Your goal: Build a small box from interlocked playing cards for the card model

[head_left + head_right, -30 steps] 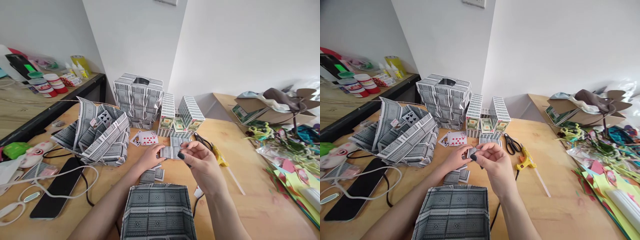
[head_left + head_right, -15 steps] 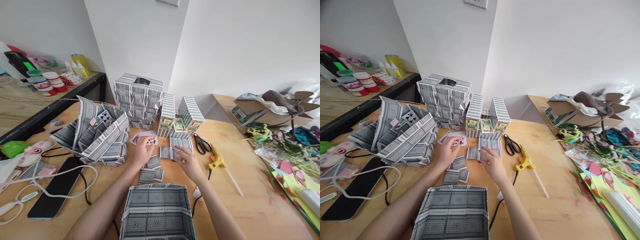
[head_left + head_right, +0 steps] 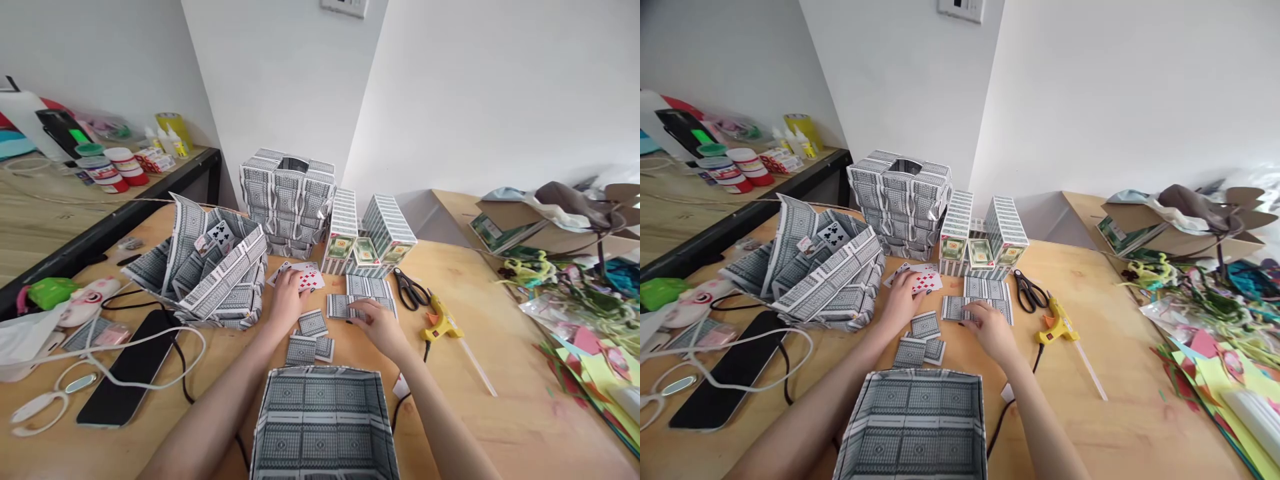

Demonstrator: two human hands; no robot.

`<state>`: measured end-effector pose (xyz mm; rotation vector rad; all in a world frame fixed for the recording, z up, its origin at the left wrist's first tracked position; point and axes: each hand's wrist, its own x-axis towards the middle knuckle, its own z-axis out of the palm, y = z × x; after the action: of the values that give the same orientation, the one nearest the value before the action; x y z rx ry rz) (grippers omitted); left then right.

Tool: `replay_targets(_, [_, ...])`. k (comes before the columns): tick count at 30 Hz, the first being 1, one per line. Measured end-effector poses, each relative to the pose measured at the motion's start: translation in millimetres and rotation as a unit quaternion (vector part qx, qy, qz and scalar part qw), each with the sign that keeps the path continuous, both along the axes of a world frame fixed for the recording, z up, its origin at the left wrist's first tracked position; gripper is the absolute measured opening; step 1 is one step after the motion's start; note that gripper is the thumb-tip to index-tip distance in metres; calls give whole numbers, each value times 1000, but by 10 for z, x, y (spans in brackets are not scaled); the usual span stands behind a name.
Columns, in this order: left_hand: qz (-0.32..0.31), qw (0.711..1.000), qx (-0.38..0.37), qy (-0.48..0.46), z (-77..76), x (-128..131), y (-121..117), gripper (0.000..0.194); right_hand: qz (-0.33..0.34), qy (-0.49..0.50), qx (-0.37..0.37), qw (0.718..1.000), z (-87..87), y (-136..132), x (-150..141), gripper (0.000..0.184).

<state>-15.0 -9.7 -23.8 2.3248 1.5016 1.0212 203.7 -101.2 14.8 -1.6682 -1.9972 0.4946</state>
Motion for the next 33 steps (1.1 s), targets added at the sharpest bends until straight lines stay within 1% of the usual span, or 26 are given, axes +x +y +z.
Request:
replay_targets(2, [3, 1000, -6, -14, 0, 3, -2, 39, 33, 52, -29, 998, 31, 65, -102, 20])
replay_targets(4, [13, 999, -10, -29, 4, 10, -6, 40, 96, 80, -58, 990, 67, 145, -221, 22])
replay_targets(5, [19, 999, -12, -36, 9, 13, -8, 40, 142, 85, -77, 983, 90, 186, -282, 29])
replay_targets(6, [24, 999, -16, -44, 14, 16, -9, 40, 187, 80, -90, 975, 117, 225, -341, 39])
replay_targets(7, [28, 998, -20, -51, 20, 18, -10, 40, 232, 63, -96, 966, 148, 259, -399, 50])
replay_targets(9, [31, 997, -27, -64, 30, 19, -8, 41, 292, 9, -101, 951, 211, 310, -509, 65])
replay_targets(11, [27, 997, -33, -71, 37, 16, -4, 41, 302, -63, -113, 944, 262, 338, -610, 70])
replay_targets(14, [27, 996, -33, -82, 48, 9, 2, 41, 281, -149, -122, 940, 289, 347, -737, 67])
replay_targets(16, [33, 995, -29, -94, 60, 5, 3, 41, 273, -173, -120, 939, 284, 344, -797, 63])
replay_targets(19, [42, 992, -27, -118, 85, 2, 0, 41, 260, -174, -115, 943, 290, 349, -826, 59])
replay_targets(21, [52, 988, -30, -140, 100, 2, 0, 39, 238, -140, -98, 956, 325, 378, -790, 55])
replay_targets(23, [72, 983, -31, -164, 106, -2, 8, 37, 202, -67, -66, 975, 379, 436, -710, 52])
replay_targets(25, [94, 976, -41, -191, 99, -8, 26, 37, 151, 36, -43, 987, 425, 516, -605, 49])
replay_targets(26, [102, 972, -51, -204, 91, -12, 37, 37, 119, 92, -49, 987, 432, 556, -555, 47])
replay_targets(27, [105, 969, -62, -216, 80, -15, 48, 37, 86, 157, -61, 982, 422, 594, -512, 44])
replay_targets(28, [104, 966, -72, -226, 68, -18, 58, 36, 55, 227, -69, 970, 395, 624, -481, 41])
replay_targets(30, [99, 962, -84, -239, 48, -21, 70, 36, -17, 352, -64, 934, 289, 660, -460, 37])
replay_targets(31, [94, 962, -85, -241, 41, -21, 73, 36, -53, 395, -55, 916, 218, 664, -467, 36])
replay_targets(33, [84, 962, -82, -246, 37, -17, 72, 37, -110, 446, -55, 886, 70, 652, -500, 34])
